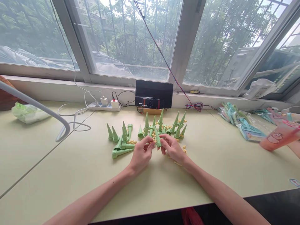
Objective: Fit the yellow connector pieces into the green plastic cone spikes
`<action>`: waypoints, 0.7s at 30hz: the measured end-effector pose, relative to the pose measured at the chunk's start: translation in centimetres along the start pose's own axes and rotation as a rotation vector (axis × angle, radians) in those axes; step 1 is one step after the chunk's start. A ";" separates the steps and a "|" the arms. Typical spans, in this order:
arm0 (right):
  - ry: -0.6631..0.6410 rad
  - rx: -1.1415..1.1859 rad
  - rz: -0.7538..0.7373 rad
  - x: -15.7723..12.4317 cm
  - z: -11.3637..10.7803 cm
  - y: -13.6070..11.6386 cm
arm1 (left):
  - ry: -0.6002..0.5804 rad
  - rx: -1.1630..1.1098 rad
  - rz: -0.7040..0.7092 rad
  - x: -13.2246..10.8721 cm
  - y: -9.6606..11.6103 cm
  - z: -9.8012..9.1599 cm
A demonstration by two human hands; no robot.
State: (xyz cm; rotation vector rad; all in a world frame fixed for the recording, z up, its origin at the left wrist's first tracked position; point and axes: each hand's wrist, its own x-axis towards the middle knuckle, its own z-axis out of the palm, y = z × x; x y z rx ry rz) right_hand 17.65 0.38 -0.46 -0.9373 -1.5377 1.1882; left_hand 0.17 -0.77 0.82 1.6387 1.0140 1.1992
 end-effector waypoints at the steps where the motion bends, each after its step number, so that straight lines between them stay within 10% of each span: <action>1: 0.002 -0.001 -0.005 0.0 0.0 0.0 | -0.001 0.002 0.000 0.0 0.0 0.0; 21: -0.022 -0.044 -0.145 0.3 -0.6 1.1 | -0.010 -0.018 -0.030 0.0 -0.1 -0.1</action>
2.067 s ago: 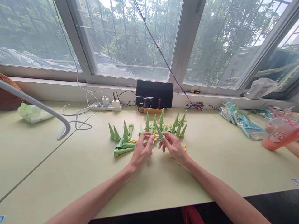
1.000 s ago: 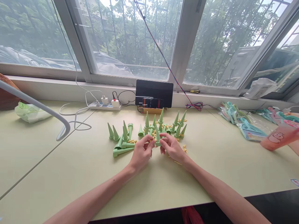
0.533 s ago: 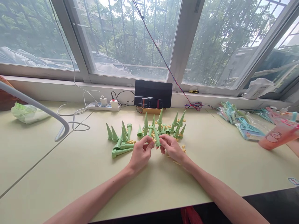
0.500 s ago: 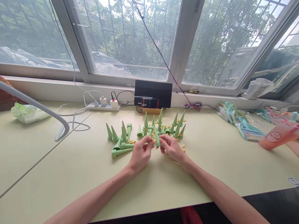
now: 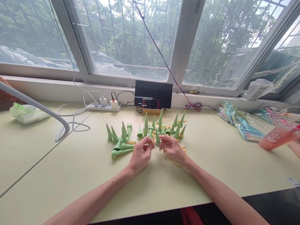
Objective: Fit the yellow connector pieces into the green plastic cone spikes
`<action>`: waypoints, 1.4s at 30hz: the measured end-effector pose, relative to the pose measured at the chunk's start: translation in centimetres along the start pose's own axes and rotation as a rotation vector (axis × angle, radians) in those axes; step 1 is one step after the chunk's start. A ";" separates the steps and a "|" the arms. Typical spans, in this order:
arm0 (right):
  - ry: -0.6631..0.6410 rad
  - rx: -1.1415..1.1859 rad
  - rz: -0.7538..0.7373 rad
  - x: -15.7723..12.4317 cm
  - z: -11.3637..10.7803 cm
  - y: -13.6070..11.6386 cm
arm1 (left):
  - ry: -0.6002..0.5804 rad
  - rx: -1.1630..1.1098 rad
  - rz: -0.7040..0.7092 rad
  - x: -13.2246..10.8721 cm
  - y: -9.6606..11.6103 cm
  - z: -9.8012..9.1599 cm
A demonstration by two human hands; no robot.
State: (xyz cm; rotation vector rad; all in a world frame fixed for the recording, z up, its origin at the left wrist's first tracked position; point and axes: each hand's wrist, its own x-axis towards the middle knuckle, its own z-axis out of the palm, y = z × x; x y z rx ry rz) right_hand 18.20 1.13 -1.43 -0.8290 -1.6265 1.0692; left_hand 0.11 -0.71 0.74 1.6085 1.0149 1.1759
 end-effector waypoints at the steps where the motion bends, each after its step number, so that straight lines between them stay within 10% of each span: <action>1: -0.009 -0.015 -0.005 0.0 0.0 0.0 | 0.000 -0.002 -0.003 0.0 0.0 0.0; 11: -0.011 -0.128 -0.040 0.0 0.2 -1.6 | -0.030 -0.120 -0.158 0.2 0.5 0.0; 31: 0.015 -0.152 0.074 -0.3 0.0 -0.9 | -0.052 0.021 0.001 -0.1 0.5 0.0; 42: 0.035 -0.176 -0.034 -0.2 -0.2 -0.3 | -0.091 -0.251 -0.274 0.5 0.3 -0.2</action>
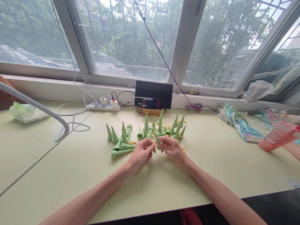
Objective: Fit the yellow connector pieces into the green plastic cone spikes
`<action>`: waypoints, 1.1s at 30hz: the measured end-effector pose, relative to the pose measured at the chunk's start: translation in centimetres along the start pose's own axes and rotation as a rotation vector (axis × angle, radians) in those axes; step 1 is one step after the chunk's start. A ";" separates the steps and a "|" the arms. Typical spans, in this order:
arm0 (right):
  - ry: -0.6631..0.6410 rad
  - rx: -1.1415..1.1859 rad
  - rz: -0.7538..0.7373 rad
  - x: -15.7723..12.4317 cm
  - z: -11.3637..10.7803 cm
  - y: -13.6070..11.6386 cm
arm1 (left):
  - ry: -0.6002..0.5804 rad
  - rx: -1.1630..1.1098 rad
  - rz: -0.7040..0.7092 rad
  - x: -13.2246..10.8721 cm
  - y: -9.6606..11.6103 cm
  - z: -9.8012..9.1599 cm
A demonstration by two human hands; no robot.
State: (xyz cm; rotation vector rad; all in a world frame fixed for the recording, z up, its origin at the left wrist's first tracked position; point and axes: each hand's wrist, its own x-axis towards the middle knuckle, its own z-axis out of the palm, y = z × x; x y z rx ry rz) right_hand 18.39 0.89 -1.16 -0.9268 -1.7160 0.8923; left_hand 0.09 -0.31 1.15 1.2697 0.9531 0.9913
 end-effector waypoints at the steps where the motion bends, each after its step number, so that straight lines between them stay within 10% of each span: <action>1: 0.006 -0.027 -0.015 0.0 0.0 -0.1 | -0.003 -0.025 -0.018 0.0 0.0 0.0; 17: 0.006 -0.147 -0.155 0.2 -0.5 -1.4 | -0.070 -0.212 -0.184 0.6 -0.2 -0.7; 33: 0.061 -0.150 -0.040 0.1 -0.1 -1.1 | -0.037 0.644 0.511 0.0 -1.1 -0.6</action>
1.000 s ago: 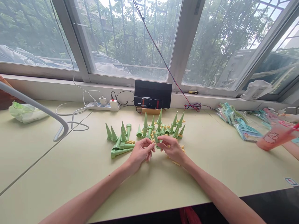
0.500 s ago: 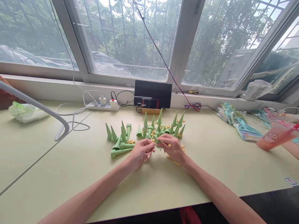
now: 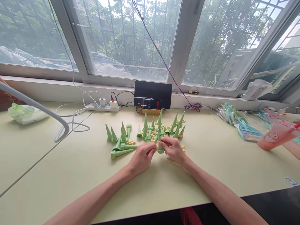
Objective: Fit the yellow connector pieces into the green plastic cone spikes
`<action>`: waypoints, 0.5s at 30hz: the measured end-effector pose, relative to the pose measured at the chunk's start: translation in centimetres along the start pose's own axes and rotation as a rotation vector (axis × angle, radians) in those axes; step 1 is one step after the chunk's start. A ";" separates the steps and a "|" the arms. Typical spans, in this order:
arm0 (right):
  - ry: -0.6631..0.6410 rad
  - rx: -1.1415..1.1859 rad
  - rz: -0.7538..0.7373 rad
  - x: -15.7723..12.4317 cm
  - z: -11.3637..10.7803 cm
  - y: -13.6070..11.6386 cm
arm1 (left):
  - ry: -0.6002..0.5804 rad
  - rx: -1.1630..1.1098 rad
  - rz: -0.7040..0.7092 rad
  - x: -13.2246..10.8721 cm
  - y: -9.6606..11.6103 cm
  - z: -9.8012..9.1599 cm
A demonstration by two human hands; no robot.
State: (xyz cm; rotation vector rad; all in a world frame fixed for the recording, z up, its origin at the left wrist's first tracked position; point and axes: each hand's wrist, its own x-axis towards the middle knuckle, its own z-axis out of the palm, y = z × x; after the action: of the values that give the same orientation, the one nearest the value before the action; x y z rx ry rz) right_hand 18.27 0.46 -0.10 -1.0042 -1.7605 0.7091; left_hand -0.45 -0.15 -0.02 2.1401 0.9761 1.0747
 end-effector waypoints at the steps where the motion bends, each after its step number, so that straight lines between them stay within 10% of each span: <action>1: -0.006 0.002 0.006 0.0 0.0 0.0 | -0.015 0.049 0.049 -0.1 -0.1 0.0; 15: -0.023 0.074 0.032 -0.1 0.2 0.7 | -0.041 0.174 0.177 -0.3 -0.6 0.3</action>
State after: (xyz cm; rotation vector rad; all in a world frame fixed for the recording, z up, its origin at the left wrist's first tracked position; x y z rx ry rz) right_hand 18.30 0.76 -0.80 -0.9798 -1.7287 0.8031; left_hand -0.51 -0.05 -0.76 2.4182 0.9035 1.0570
